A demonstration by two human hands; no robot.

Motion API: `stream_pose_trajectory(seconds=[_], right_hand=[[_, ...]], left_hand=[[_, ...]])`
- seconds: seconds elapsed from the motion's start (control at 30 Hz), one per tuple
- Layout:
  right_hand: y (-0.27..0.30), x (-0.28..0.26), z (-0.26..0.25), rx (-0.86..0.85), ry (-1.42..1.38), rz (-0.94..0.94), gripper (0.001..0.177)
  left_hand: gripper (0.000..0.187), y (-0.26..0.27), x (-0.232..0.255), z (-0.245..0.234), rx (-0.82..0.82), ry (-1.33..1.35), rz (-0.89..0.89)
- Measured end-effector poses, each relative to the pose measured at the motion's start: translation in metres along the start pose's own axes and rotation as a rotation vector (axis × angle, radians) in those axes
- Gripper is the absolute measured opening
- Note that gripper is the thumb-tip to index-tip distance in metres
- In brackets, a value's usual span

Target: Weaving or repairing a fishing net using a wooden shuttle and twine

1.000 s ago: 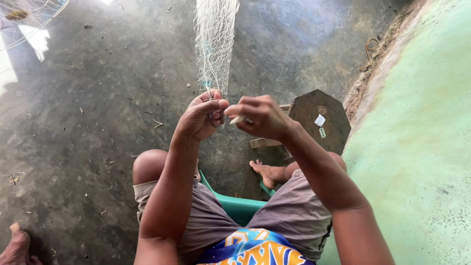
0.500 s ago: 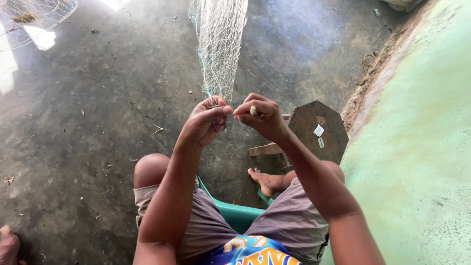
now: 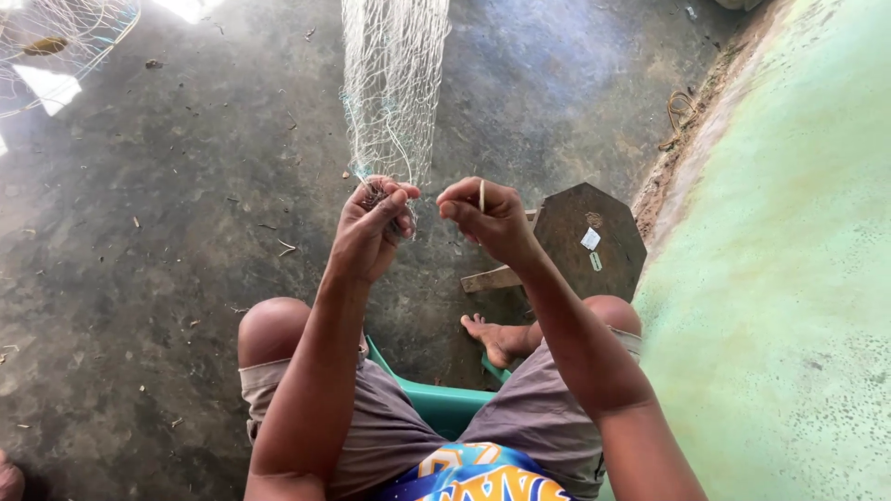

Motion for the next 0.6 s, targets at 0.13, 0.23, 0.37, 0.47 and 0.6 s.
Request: stream_pose_trajectory(seconds=[0.13, 0.23, 0.37, 0.47, 0.6], right_hand=[[-0.004, -0.034, 0.016, 0.080, 0.425, -0.140, 0.004], [-0.003, -0.032, 0.019, 0.102, 0.588, -0.190, 0.006], [-0.003, -0.033, 0.022, 0.127, 0.692, -0.172, 0.007], [-0.005, -0.034, 0.022, 0.142, 0.744, -0.147, 0.007], [-0.005, -0.033, 0.023, 0.131, 0.792, -0.149, 0.010]], left_hand=[[0.017, -0.002, -0.007, -0.004, -0.018, -0.027, -0.010], [0.025, -0.003, -0.011, -0.008, -0.048, -0.036, -0.004], [0.035, -0.007, -0.018, -0.013, -0.087, -0.073, 0.028], [0.038, -0.008, -0.020, -0.013, -0.105, -0.131, 0.081], [0.038, -0.008, -0.015, -0.011, -0.101, -0.225, 0.153]])
Point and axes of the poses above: each hand's wrist, its own y-axis away from the middle knuckle, its own z-axis out of the palm, x = y × z, the point moved 3 cm from there along -y, towards the middle knuckle, and after that the axes turned 12 degrees about z, right-handed, at the moved point
